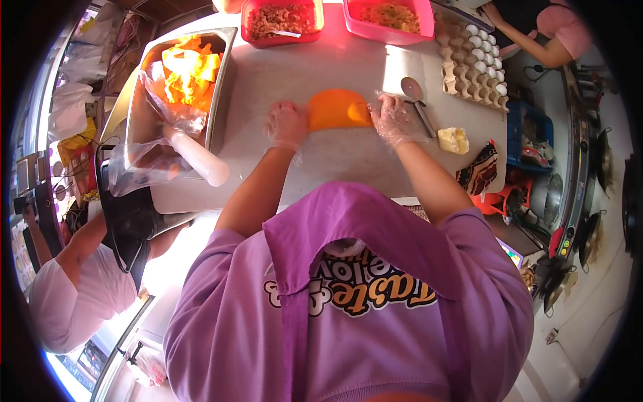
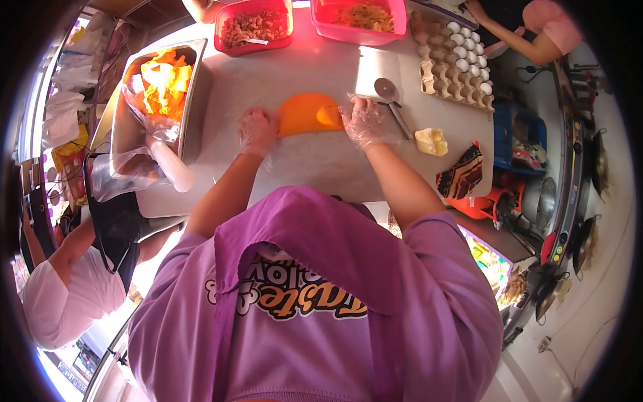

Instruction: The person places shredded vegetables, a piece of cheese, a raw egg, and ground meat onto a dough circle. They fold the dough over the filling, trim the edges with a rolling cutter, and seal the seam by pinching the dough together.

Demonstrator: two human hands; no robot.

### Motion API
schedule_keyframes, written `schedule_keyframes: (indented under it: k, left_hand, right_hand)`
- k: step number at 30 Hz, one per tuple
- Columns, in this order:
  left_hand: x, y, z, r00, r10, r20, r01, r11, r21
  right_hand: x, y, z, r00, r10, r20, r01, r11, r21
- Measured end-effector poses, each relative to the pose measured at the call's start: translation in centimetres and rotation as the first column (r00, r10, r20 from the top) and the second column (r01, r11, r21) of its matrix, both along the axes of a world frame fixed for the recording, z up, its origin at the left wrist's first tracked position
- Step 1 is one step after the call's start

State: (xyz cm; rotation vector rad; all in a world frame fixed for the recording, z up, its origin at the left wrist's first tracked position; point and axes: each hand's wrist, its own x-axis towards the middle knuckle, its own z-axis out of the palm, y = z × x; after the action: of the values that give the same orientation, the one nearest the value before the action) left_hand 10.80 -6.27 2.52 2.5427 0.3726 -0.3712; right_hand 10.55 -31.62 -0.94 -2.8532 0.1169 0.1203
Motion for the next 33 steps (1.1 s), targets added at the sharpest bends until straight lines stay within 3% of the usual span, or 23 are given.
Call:
schedule_keyframes:
  k: [3,5,13,14,15,16,17,18,20,21,25,31,33]
  left_hand:
    - [-0.4,-0.6,-0.1,0.997,0.058,0.041,-0.057,0.998,-0.018]
    - [-0.6,-0.6,-0.8,0.996,0.066,0.052,-0.066,0.998,-0.007]
    - [-0.8,-0.8,-1.5,0.990,0.008,0.143,-0.029,0.988,0.149]
    - [-0.3,-0.3,-1.6,0.990,0.005,0.144,-0.026,0.988,0.150]
    - [0.5,0.6,-1.7,0.998,0.023,0.058,-0.025,0.999,0.037]
    - [1.5,1.2,-1.8,0.999,0.030,-0.028,-0.032,0.997,-0.076]
    - [2.3,1.3,-2.1,0.999,0.025,-0.029,-0.027,0.997,-0.076]
    - [2.7,1.4,-2.4,1.000,-0.009,0.010,0.009,0.999,-0.050]
    - [2.9,1.0,-2.3,0.998,-0.045,0.050,0.046,0.999,-0.023]
    - [3.2,0.2,-2.2,0.998,-0.027,0.063,0.026,0.999,0.022]
    - [3.1,-0.9,-1.6,0.991,-0.025,0.131,0.011,0.995,0.104]
    - [2.7,-1.7,-1.8,0.995,0.045,0.085,-0.047,0.999,0.018]
    - [2.5,-1.9,-1.8,0.991,0.026,0.128,-0.037,0.995,0.088]
  right_hand:
    - [-0.6,0.7,0.7,0.996,0.014,0.083,-0.010,0.999,-0.046]
    - [-0.8,1.0,1.1,0.997,0.045,0.060,-0.036,0.990,-0.138]
    - [-0.3,0.8,1.6,0.985,0.158,-0.062,-0.169,0.956,-0.239]
    - [0.0,0.3,1.4,0.978,0.185,-0.098,-0.205,0.946,-0.251]
    - [0.8,-0.4,0.7,0.979,0.183,-0.096,-0.201,0.947,-0.252]
    - [2.0,-0.9,0.3,0.989,0.148,-0.032,-0.148,0.989,-0.012]
    - [2.4,-1.4,-0.2,0.995,0.097,0.018,-0.099,0.968,0.232]
    - [2.3,-1.6,-0.9,0.996,0.092,0.010,-0.092,0.968,0.233]
    - [2.8,0.2,1.2,0.994,0.029,-0.106,-0.026,0.999,0.028]
    - [2.9,0.6,1.1,0.997,0.073,-0.035,-0.075,0.997,-0.033]
    - [2.8,1.5,1.6,0.996,0.092,-0.007,-0.092,0.993,-0.072]
    - [3.0,1.7,2.5,0.977,0.186,-0.100,-0.203,0.960,-0.192]
    - [3.2,1.7,2.5,0.967,0.207,-0.146,-0.237,0.944,-0.231]
